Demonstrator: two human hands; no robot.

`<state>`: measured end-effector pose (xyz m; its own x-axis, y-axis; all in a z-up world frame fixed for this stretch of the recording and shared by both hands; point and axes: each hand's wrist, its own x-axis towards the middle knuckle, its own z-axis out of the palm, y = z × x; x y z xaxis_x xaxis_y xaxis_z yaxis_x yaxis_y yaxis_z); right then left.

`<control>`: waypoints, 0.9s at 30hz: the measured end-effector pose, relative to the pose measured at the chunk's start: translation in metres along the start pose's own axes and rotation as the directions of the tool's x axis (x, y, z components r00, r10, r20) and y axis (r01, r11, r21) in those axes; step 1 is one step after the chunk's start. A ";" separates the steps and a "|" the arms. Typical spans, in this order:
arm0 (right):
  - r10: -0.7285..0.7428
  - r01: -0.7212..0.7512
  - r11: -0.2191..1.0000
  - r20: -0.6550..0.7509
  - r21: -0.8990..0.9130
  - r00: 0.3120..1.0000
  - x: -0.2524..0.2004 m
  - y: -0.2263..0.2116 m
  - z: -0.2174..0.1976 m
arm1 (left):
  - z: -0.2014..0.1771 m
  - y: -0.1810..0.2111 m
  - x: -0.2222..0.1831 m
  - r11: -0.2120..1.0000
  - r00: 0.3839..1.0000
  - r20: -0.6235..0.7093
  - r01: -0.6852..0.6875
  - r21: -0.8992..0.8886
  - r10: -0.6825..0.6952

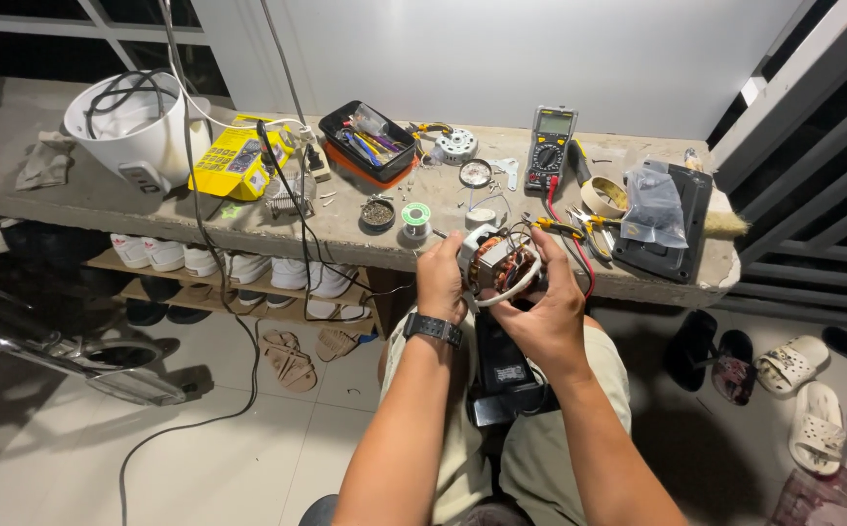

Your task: Fitting a copper-wound stator into a motor housing on a repair bench.

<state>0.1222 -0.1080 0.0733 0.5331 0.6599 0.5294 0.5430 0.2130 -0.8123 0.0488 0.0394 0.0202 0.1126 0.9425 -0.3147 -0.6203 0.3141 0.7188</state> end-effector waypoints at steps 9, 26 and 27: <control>-0.021 0.023 1.000 -0.082 0.015 0.996 -0.003 0.012 0.005 | 0.015 0.019 -0.028 1.000 1.000 0.012 0.009 0.018 -0.009; -0.189 0.181 0.979 -0.081 -0.097 0.979 -0.002 0.041 0.014 | 0.018 0.032 -0.043 1.000 0.999 0.034 0.014 -0.004 -0.014; -0.180 0.169 0.979 -0.096 -0.112 0.979 -0.003 0.042 0.014 | 0.018 0.030 -0.043 1.000 0.999 0.037 0.016 -0.012 -0.016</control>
<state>0.1338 -0.0908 0.0342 0.4867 0.5385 0.6879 0.6946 0.2390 -0.6785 0.0392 0.0107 0.0662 0.1514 0.9410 -0.3026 -0.6280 0.3280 0.7058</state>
